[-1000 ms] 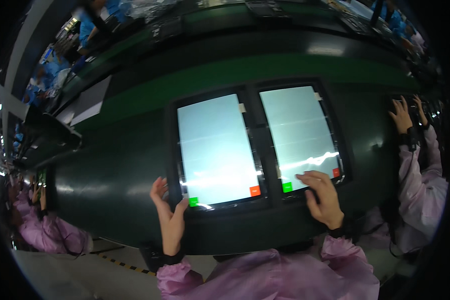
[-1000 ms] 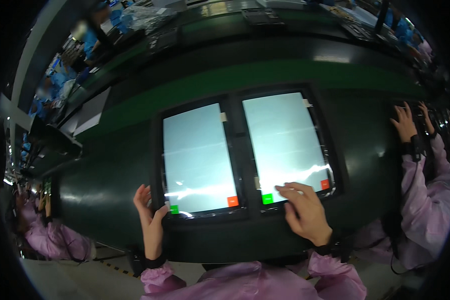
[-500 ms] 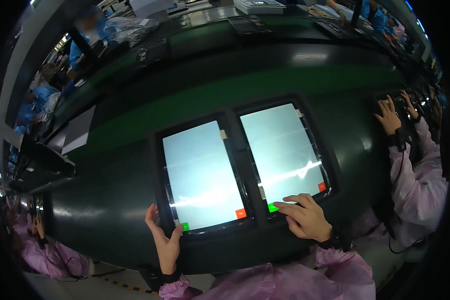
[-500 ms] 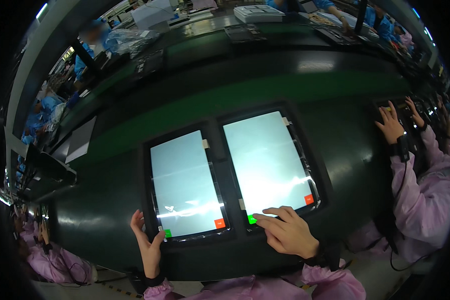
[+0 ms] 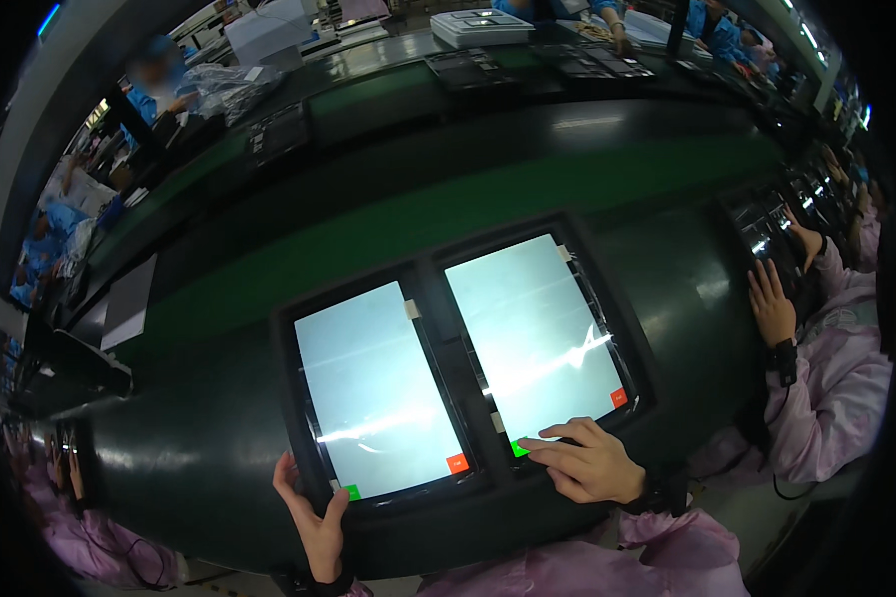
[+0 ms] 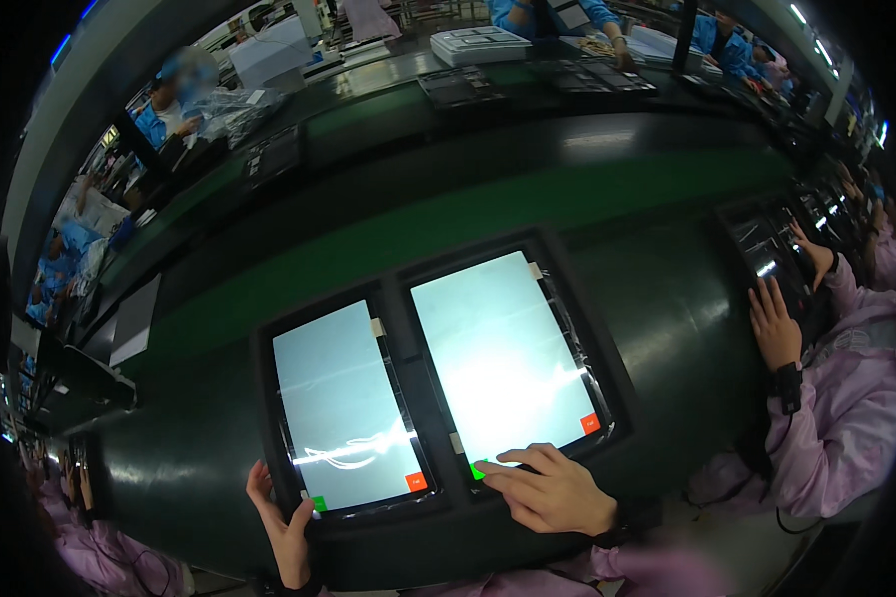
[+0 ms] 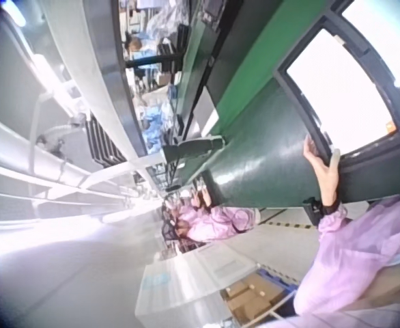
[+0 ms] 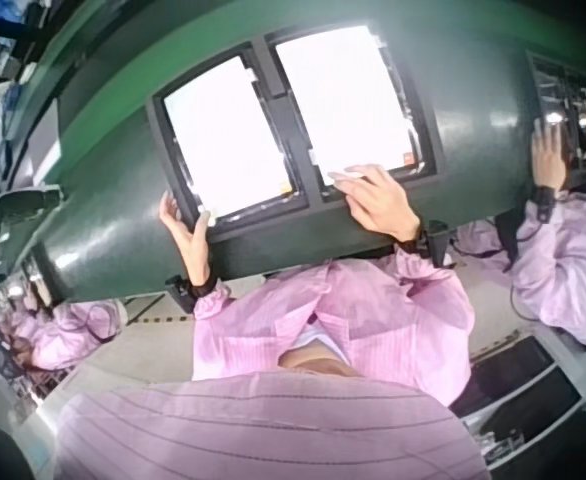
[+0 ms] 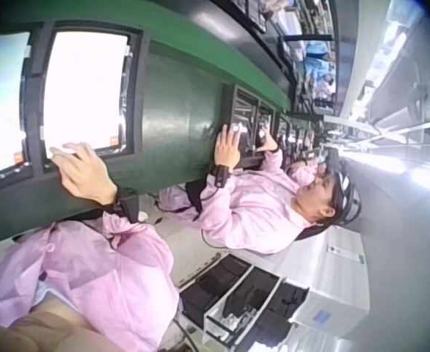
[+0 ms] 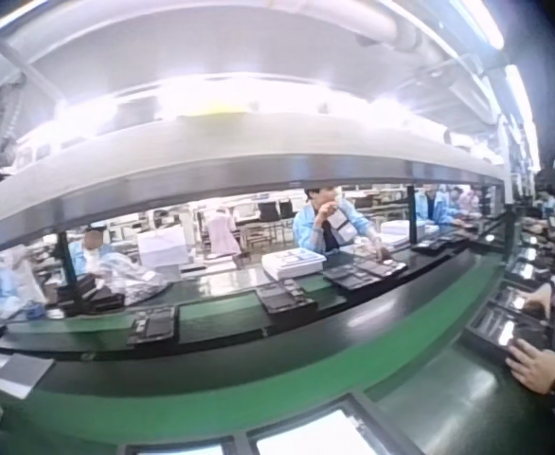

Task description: Perform quality control testing on tablet devices and record results on a paper log.

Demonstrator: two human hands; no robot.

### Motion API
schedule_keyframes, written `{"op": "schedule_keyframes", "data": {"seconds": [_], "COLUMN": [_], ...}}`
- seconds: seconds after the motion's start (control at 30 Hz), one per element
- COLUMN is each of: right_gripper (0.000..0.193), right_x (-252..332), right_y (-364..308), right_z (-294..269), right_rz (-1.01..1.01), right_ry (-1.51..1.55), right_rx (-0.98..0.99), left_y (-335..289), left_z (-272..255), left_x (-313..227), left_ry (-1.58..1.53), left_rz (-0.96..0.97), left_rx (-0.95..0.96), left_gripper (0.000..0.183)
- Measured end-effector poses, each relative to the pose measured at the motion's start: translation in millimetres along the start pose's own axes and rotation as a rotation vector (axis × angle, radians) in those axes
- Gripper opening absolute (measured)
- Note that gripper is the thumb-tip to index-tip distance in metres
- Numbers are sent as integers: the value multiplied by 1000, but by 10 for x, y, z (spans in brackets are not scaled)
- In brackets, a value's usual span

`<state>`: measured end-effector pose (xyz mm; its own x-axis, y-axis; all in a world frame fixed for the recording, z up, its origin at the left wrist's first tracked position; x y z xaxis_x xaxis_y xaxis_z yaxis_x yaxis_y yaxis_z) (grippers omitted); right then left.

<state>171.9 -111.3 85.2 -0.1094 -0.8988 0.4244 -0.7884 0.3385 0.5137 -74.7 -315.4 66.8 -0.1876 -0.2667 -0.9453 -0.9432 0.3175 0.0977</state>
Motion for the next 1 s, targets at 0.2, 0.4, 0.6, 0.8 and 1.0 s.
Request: {"op": "schedule_keyframes", "data": {"seconds": [0.2, 0.4, 0.6, 0.8, 1.0], "right_gripper": [32, 38, 38, 34, 28], "right_x": [-8, -109, -390, -749, -797], "right_y": [75, 401, 949, 992, 1012], "right_z": [-82, -612, -542, -69, -55], "right_rz": [-7, 180, 240, 285, 203], "right_ry": [-25, 41, 157, 123, -58], "right_rx": [-9, -346, -372, -289, -238], "left_y": [27, 369, 751, 864, 897], "left_z": [62, -20, 279, 458, 616], "left_x": [-123, -381, -853, -407, -454], "left_ry": [69, 115, 181, 458, 528], "left_rz": [42, 332, 704, 816, 880], "left_rx": [-18, -39, -18, -44, -44], "left_gripper": [83, 74, 39, 35, 34]}}
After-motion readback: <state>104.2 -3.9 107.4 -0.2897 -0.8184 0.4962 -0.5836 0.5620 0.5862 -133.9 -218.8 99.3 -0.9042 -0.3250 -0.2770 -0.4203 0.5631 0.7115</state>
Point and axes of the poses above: each hand's wrist, its own y-axis towards the middle knuckle, its own z-axis out of the palm, x = y × z, the point moved 5 cm from there along y, towards the middle knuckle, and after that the axes turned 15 degrees about -x, right-handed, at the moved point
